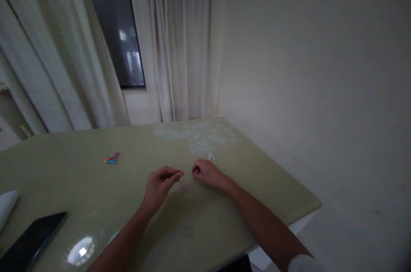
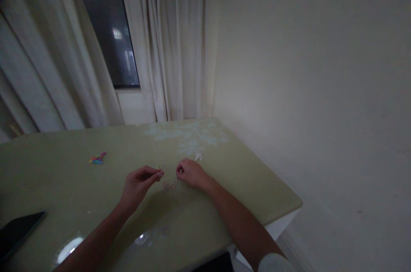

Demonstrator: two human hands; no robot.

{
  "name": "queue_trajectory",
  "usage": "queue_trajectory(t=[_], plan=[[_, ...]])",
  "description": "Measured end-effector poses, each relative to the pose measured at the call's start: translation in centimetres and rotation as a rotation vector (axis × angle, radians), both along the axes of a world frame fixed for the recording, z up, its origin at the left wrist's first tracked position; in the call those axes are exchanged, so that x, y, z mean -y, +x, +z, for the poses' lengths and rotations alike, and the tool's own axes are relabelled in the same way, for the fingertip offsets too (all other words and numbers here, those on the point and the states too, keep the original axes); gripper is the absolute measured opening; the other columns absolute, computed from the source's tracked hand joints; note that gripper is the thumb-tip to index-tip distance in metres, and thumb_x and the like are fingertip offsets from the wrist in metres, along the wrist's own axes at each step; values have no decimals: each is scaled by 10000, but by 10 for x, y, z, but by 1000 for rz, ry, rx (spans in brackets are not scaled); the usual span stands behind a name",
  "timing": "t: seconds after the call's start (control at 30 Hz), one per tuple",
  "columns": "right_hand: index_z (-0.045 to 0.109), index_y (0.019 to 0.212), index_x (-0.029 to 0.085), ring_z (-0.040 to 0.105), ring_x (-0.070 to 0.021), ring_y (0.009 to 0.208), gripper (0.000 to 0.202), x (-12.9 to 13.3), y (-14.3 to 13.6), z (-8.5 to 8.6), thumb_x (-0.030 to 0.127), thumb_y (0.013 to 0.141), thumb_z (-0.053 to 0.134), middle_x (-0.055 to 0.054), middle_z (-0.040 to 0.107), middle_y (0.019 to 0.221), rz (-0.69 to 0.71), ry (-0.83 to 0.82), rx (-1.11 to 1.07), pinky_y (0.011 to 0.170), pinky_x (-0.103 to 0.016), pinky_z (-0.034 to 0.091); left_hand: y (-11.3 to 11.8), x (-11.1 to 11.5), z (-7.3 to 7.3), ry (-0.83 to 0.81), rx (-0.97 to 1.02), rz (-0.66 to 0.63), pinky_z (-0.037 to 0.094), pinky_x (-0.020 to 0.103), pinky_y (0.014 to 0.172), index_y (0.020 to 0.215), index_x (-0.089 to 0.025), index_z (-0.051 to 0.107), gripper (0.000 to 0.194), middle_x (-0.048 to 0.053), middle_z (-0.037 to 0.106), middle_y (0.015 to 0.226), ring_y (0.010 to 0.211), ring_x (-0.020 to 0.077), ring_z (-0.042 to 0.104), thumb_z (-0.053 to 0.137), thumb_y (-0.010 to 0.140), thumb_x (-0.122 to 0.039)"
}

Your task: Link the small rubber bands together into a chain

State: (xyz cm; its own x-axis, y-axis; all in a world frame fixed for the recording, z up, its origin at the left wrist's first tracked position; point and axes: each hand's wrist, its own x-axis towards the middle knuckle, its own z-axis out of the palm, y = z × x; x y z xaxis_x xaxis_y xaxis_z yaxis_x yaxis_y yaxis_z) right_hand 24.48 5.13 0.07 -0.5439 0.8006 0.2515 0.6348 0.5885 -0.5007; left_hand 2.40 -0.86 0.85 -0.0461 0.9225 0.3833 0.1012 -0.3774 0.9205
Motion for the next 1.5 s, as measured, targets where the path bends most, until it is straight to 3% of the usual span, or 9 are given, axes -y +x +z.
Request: queue_trajectory(t=[0.23, 0.37, 0.43, 0.5, 0.6, 0.73, 1.0, 1.37, 1.5], plan=[[657, 861, 157, 541, -147, 782, 26, -1, -1, 2, 134, 859, 668, -14, 603, 834, -21, -40, -207, 731, -261, 405, 3, 0, -1, -7, 32, 9, 476, 213, 543, 662, -180, 687, 289, -17, 661, 609, 559, 120, 601, 873, 709, -397], [658, 882, 158, 507, -133, 690, 211, 2, -6, 8, 367, 905, 684, 10, 581, 757, 31, -301, -532, 654, -262, 385, 4, 1, 0, 3, 34, -7, 420, 184, 495, 631, -180, 603, 363, -57, 569, 558, 508, 88, 525, 875, 717, -405], [661, 880, 160, 510, -134, 688, 339, 6, -9, 12, 494, 865, 723, 9, 592, 761, 89, -392, -645, 660, -270, 391, 5, 1, 2, -5, 30, -48, 467, 195, 525, 675, -182, 633, 331, -41, 617, 599, 543, 104, 575, 871, 722, -407], [665, 874, 159, 508, -131, 685, 409, 11, -12, 16, 556, 826, 753, 9, 593, 762, 131, -424, -707, 663, -273, 388, 6, 1, 3, -18, 34, -93, 550, 238, 596, 844, -188, 721, 293, 13, 737, 764, 637, 143, 665, 868, 726, -411], [673, 873, 157, 490, -121, 665, 442, 17, -15, 18, 583, 807, 770, 16, 583, 742, 164, -460, -725, 639, -266, 370, 7, 1, 5, -36, 42, -140, 628, 338, 741, 1111, -211, 758, 434, 98, 806, 1051, 836, 221, 758, 845, 755, -442], [682, 878, 155, 511, -124, 675, 466, 20, -17, 16, 600, 786, 785, 9, 607, 751, 182, -494, -727, 645, -265, 383, 5, 1, 4, -27, 6, -151, 631, 398, 858, 963, -215, 825, 325, 102, 829, 997, 920, 270, 778, 818, 782, -484], [698, 878, 154, 549, -127, 702, 410, 22, -19, 14, 543, 797, 797, -2, 642, 781, 218, -519, -779, 688, -273, 409, 6, 2, 3, -29, 13, -136, 638, 373, 808, 907, -216, 828, 273, 85, 833, 917, 834, 253, 783, 834, 764, -448], [671, 866, 166, 536, -140, 729, 460, 19, -20, 15, 609, 788, 772, 4, 612, 788, 139, -468, -798, 710, -288, 429, 6, -2, 0, -36, 4, -104, 595, 298, 697, 805, -203, 775, 205, 50, 789, 781, 722, 200, 730, 823, 755, -396], [671, 951, 171, 480, -115, 659, 454, 19, -19, 12, 558, 768, 821, 29, 557, 748, 190, -494, -747, 633, -256, 394, 6, -1, 2, -43, 32, -89, 578, 285, 696, 815, -198, 751, 220, 35, 772, 775, 723, 186, 712, 819, 767, -402]])
